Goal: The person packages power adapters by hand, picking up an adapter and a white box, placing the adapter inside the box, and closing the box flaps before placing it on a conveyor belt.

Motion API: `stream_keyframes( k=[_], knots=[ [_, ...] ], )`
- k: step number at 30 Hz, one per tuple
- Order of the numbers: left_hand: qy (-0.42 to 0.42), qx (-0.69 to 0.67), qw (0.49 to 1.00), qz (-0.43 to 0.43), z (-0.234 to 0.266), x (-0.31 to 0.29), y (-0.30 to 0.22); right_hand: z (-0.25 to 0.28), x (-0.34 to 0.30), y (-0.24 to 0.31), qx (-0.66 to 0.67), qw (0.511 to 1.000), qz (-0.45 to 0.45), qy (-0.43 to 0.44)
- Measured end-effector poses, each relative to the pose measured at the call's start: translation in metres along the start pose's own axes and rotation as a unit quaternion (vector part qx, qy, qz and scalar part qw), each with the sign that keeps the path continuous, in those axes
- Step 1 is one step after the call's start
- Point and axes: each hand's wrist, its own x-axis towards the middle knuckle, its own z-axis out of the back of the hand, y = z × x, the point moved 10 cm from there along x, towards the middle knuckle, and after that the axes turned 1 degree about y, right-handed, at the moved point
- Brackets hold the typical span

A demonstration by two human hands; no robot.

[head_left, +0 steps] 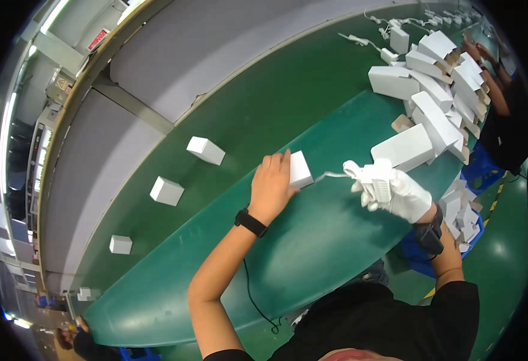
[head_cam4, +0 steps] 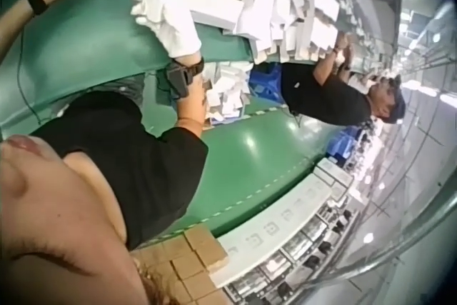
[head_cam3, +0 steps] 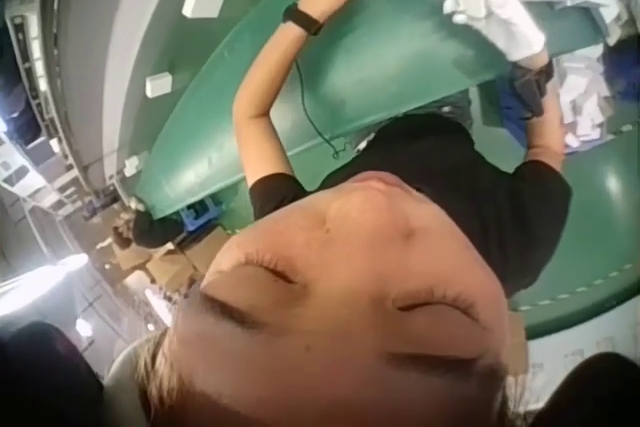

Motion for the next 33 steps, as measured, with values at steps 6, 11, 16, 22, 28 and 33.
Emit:
stream_keyframes(
  k=[6, 11, 16, 22, 28, 33],
  knots=[
    [0.074, 0.154, 0.959, -0.226, 0.017, -0.018, -0.009, -0.015, -0.033, 0.018, -0.034, 0.999, 0.022, 0.001],
    [0.006, 0.027, 0.996, 0.09, 0.067, -0.022, 0.019, -0.011, -0.031, 0.028, -0.047, 0.995, 0.057, -0.06],
    [0.144, 0.15, 0.944, 0.258, 0.003, 0.008, 0.035, -0.058, 0.003, 0.032, -0.007, 0.996, 0.093, 0.013],
    [0.189, 0.193, 0.949, 0.161, -0.005, -0.009, 0.064, -0.067, -0.007, 0.032, 0.077, 0.991, 0.084, 0.066],
    [0.131, 0.018, 0.989, 0.066, -0.015, -0.017, 0.072, -0.069, 0.005, 0.011, 0.11, 0.991, 0.053, 0.051],
    [-0.058, 0.193, 0.979, -0.026, 0.008, -0.03, 0.046, -0.057, 0.016, -0.01, 0.065, 0.997, 0.021, 0.039]
  ],
)
